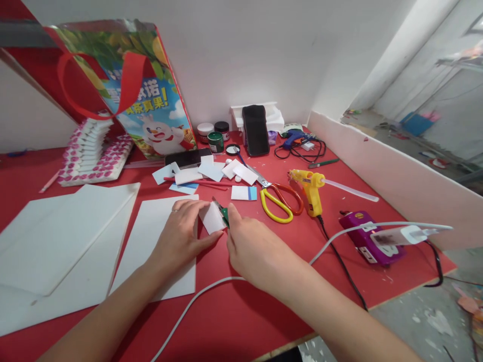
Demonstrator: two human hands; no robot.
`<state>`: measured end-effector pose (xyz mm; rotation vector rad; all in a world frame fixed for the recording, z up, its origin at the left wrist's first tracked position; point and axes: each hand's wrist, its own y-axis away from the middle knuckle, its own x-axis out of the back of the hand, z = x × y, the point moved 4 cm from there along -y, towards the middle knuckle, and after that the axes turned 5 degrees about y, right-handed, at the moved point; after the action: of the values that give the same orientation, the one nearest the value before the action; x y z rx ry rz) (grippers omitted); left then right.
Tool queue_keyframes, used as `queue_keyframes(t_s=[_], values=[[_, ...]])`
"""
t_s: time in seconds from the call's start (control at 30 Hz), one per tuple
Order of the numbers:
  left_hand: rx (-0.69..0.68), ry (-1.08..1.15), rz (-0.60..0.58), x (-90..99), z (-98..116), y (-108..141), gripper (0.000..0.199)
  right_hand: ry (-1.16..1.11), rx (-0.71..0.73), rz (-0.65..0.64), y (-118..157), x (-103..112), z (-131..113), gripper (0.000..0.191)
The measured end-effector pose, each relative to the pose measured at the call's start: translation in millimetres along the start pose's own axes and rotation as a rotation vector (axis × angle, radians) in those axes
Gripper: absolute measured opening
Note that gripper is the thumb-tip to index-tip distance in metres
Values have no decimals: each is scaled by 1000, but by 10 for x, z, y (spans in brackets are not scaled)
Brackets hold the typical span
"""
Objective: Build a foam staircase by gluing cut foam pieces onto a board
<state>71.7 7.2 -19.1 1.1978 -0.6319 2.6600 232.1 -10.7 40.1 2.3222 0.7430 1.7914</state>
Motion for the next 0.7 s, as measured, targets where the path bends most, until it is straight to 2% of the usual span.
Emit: queue_keyframes(t_s=[0.23, 0.47, 0.7], values=[[-18, 0, 15, 6, 2, -2, 50, 107, -20, -42, -37, -36, -47, 61], [-124, -53, 41, 6, 54, 5, 46, 328, 14, -104, -101, -47, -181, 83], [-74, -34, 11, 15, 64, 7, 46, 449, 73, -112, -22, -29, -232, 81]])
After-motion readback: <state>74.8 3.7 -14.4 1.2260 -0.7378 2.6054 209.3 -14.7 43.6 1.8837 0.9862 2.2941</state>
